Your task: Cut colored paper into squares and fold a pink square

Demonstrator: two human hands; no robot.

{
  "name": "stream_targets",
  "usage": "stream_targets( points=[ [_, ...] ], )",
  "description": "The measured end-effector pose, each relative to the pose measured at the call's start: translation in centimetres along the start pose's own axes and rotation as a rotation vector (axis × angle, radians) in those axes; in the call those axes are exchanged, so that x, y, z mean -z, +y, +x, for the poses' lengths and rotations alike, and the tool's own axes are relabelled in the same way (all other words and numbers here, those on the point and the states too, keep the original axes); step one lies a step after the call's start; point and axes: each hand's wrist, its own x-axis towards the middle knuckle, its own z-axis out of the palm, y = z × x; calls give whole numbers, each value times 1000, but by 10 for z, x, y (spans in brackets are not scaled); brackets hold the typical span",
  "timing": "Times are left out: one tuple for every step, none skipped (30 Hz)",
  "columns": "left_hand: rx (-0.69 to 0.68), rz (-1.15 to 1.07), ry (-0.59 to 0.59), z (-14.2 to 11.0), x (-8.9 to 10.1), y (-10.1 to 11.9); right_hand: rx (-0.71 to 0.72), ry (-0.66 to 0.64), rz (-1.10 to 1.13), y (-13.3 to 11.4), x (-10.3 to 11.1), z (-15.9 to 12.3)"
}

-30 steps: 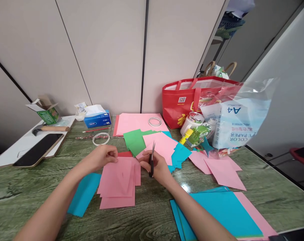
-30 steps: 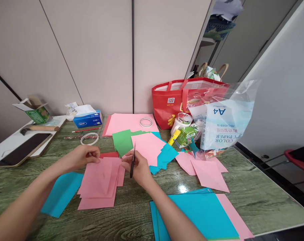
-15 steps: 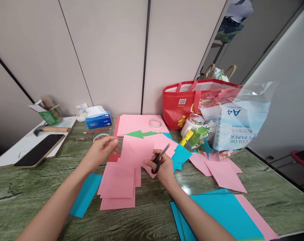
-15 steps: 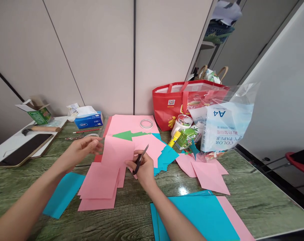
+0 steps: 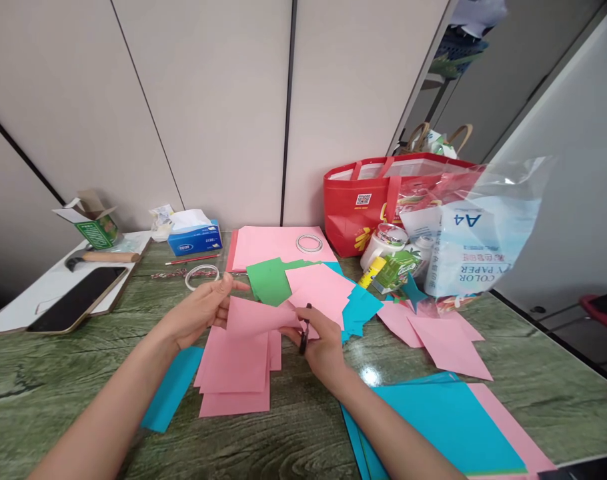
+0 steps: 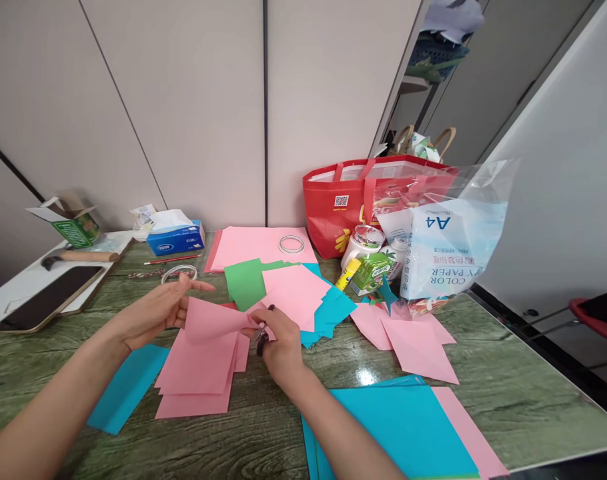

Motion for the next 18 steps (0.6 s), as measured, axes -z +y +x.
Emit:
stream_targets(
  points=[
    [-2,12,-7,-1,-1,1,27,-9,-17,0,1,0],
    [-10,22,-27,-2,-3,2,42,-18,-21,-1,1,0],
    [-20,32,-49,-2,-4,3,45,-23,-14,-2,2,0],
    [-32,41,-58,-3,-5,4,32,-23,1,-3,2,0],
    [-45,47,-46,-3,-5,4,5,-20,21,-3,2,1],
    [-62,47,-14,-3,-5,5,-32,-14,46,-3,3,3],
    [-88,41,32,-2,-4,5,-80,-9,80,-3,3,4],
    [-122,32,81,-2,-3,5,-135,-3,128,-3,3,6],
    [-158,24,122,-2,-1,4,-195,-3,201,-3,3,7],
    [-192,21,153,-2,1,4,-261,-10,305,-3,3,9],
    [-220,30,177,-2,2,4,-332,-27,434,-3,2,10],
    [-242,51,197,-2,3,4,-408,-47,573,-4,2,11],
    [-254,81,210,-3,2,5,-483,-71,703,-5,1,12],
    [-264,114,215,-5,1,5,-553,-98,808,-6,1,12],
    [-274,142,207,-6,-1,6,-614,-119,873,-7,0,11],
    [-283,161,187,-8,-4,7,-666,-138,899,-8,-2,10],
    [-286,168,153,-10,-8,8,-710,-152,898,-9,-3,9],
    [-279,160,108,-11,-11,8,-746,-158,880,-10,-4,8]
  ],
)
